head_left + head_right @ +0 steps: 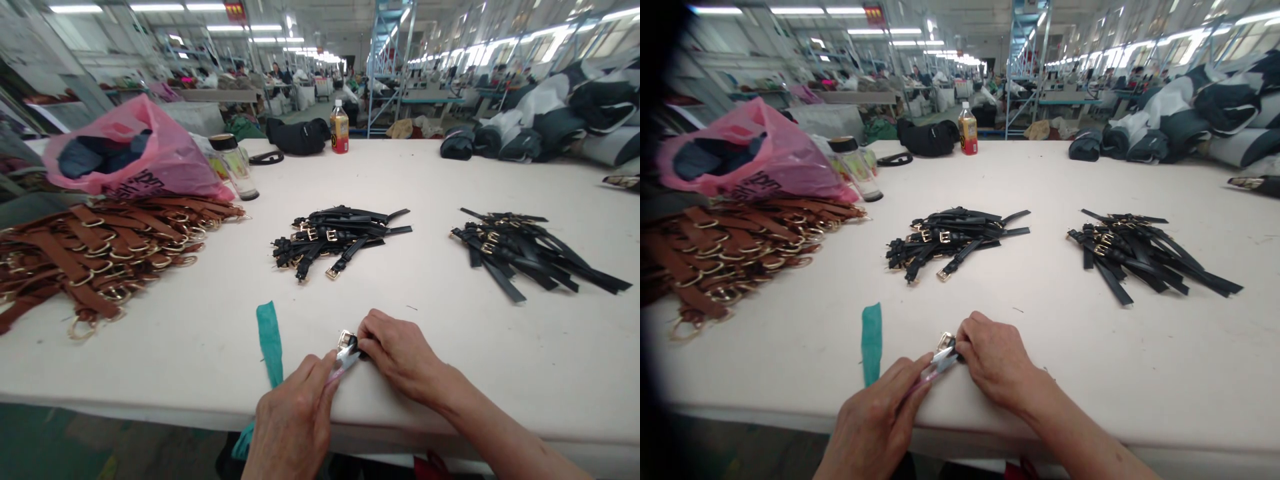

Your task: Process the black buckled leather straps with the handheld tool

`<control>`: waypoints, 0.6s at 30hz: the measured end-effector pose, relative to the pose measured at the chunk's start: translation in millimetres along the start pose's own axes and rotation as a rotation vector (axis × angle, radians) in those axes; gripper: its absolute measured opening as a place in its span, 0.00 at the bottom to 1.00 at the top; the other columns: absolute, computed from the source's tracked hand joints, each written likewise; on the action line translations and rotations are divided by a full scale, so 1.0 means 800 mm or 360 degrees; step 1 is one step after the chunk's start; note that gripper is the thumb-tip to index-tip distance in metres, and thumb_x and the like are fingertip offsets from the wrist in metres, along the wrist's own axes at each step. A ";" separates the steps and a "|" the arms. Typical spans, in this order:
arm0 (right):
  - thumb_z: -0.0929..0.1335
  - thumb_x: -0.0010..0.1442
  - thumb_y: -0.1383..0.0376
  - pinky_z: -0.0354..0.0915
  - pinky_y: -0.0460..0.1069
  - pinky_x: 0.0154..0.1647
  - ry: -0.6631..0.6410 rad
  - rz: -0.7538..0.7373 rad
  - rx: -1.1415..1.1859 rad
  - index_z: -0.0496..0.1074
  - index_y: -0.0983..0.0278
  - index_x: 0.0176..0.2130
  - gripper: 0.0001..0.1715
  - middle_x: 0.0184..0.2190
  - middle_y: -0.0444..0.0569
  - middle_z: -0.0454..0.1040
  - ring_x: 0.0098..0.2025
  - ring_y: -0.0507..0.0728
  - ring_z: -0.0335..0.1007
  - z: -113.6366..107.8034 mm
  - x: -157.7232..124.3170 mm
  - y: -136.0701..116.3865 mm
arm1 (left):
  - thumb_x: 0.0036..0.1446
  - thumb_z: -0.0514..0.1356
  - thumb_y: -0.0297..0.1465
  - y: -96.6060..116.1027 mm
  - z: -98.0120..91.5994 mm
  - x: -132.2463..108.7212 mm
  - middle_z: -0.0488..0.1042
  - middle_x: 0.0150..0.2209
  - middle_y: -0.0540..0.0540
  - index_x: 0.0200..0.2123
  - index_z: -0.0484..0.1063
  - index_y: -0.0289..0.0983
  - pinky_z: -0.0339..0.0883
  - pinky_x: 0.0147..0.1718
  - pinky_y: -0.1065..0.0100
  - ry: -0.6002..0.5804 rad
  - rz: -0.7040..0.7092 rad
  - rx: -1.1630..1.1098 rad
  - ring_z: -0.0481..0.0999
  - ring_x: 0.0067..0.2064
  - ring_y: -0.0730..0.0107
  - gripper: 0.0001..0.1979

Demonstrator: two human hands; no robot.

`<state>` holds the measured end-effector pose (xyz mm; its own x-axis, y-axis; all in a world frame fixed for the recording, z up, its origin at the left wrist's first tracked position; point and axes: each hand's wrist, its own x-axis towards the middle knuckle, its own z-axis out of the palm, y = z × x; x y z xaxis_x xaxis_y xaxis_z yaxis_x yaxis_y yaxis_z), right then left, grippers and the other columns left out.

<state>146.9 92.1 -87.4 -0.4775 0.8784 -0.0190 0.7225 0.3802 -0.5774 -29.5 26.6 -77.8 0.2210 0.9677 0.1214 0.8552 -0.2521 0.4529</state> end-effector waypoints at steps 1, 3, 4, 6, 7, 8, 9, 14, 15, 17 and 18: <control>0.61 0.61 0.68 0.55 0.45 0.35 -0.0003 0.0005 0.0016 0.65 0.62 0.31 0.06 0.31 0.42 0.67 0.32 0.50 0.63 0.000 0.001 0.000 | 0.60 0.50 0.28 0.000 0.000 0.001 0.76 0.33 0.47 0.49 0.68 0.44 0.71 0.30 0.69 -0.0003 -0.0002 -0.0004 0.77 0.33 0.64 0.15; 0.61 0.61 0.67 0.55 0.45 0.35 0.0004 0.0014 0.0027 0.65 0.62 0.31 0.07 0.31 0.42 0.67 0.32 0.50 0.63 0.000 0.001 0.001 | 0.61 0.50 0.28 -0.001 0.000 0.002 0.76 0.33 0.47 0.49 0.69 0.44 0.71 0.30 0.69 -0.0008 -0.0002 -0.0013 0.77 0.34 0.64 0.15; 0.61 0.61 0.67 0.55 0.45 0.35 0.0012 0.0020 0.0024 0.66 0.62 0.31 0.07 0.31 0.42 0.68 0.32 0.50 0.63 0.001 0.002 0.001 | 0.61 0.50 0.28 -0.002 0.000 0.002 0.76 0.33 0.47 0.49 0.69 0.44 0.71 0.30 0.69 -0.0008 -0.0002 -0.0017 0.77 0.34 0.64 0.15; 0.62 0.61 0.67 0.55 0.45 0.35 0.0021 0.0030 0.0015 0.66 0.62 0.32 0.06 0.32 0.42 0.68 0.33 0.50 0.64 0.003 0.002 0.000 | 0.61 0.50 0.27 -0.004 0.002 0.003 0.75 0.32 0.48 0.49 0.69 0.44 0.71 0.31 0.69 -0.0003 0.0000 -0.0028 0.77 0.33 0.65 0.15; 0.62 0.61 0.67 0.55 0.45 0.35 0.0027 0.0034 0.0010 0.66 0.62 0.32 0.06 0.32 0.42 0.68 0.33 0.50 0.64 0.004 0.002 0.001 | 0.61 0.49 0.27 -0.004 0.003 0.003 0.75 0.32 0.48 0.49 0.69 0.44 0.71 0.31 0.69 0.0002 0.0002 -0.0033 0.77 0.33 0.65 0.15; 0.62 0.61 0.67 0.55 0.45 0.35 0.0032 0.0035 0.0009 0.66 0.62 0.32 0.06 0.32 0.43 0.68 0.33 0.50 0.64 0.005 0.001 0.001 | 0.61 0.49 0.27 -0.005 0.004 0.004 0.75 0.32 0.48 0.49 0.69 0.44 0.71 0.31 0.70 0.0006 0.0004 -0.0037 0.77 0.33 0.65 0.15; 0.61 0.61 0.66 0.55 0.46 0.36 0.0038 0.0033 0.0010 0.66 0.62 0.32 0.06 0.32 0.43 0.68 0.33 0.50 0.64 0.006 0.000 0.001 | 0.61 0.49 0.27 -0.005 0.006 0.004 0.75 0.31 0.48 0.48 0.69 0.44 0.71 0.31 0.70 0.0012 0.0006 -0.0040 0.77 0.33 0.66 0.16; 0.62 0.62 0.65 0.56 0.46 0.36 0.0120 0.0018 0.0108 0.66 0.61 0.32 0.07 0.32 0.42 0.68 0.33 0.50 0.64 0.010 -0.004 0.004 | 0.61 0.49 0.26 -0.006 0.010 0.001 0.76 0.30 0.48 0.47 0.71 0.43 0.70 0.30 0.70 0.0043 0.0017 -0.0036 0.77 0.31 0.66 0.16; 0.62 0.62 0.65 0.56 0.45 0.35 0.0151 0.0034 0.0156 0.66 0.62 0.31 0.07 0.31 0.42 0.68 0.32 0.50 0.64 0.010 -0.004 0.005 | 0.61 0.49 0.27 -0.006 0.009 0.000 0.76 0.30 0.48 0.47 0.71 0.43 0.70 0.30 0.70 0.0051 0.0017 -0.0032 0.77 0.32 0.66 0.15; 0.61 0.61 0.65 0.56 0.45 0.33 0.0226 0.0100 0.0272 0.65 0.62 0.30 0.08 0.30 0.42 0.68 0.31 0.50 0.63 0.009 -0.006 0.006 | 0.61 0.49 0.28 -0.011 0.006 -0.001 0.77 0.32 0.49 0.47 0.71 0.44 0.70 0.32 0.70 0.0081 -0.0004 -0.0011 0.77 0.33 0.67 0.14; 0.61 0.62 0.64 0.55 0.45 0.32 0.0269 0.0145 0.0319 0.65 0.62 0.30 0.09 0.29 0.42 0.68 0.30 0.50 0.63 0.008 -0.007 0.007 | 0.61 0.50 0.30 -0.016 0.003 -0.002 0.77 0.33 0.48 0.47 0.71 0.43 0.70 0.33 0.70 0.0106 -0.0029 0.0008 0.78 0.35 0.66 0.14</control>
<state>150.2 87.7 -95.7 -0.3124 0.9487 0.0485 0.6371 0.2472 -0.7301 -39.6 28.6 -85.7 0.1738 0.9698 0.1714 0.8613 -0.2341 0.4510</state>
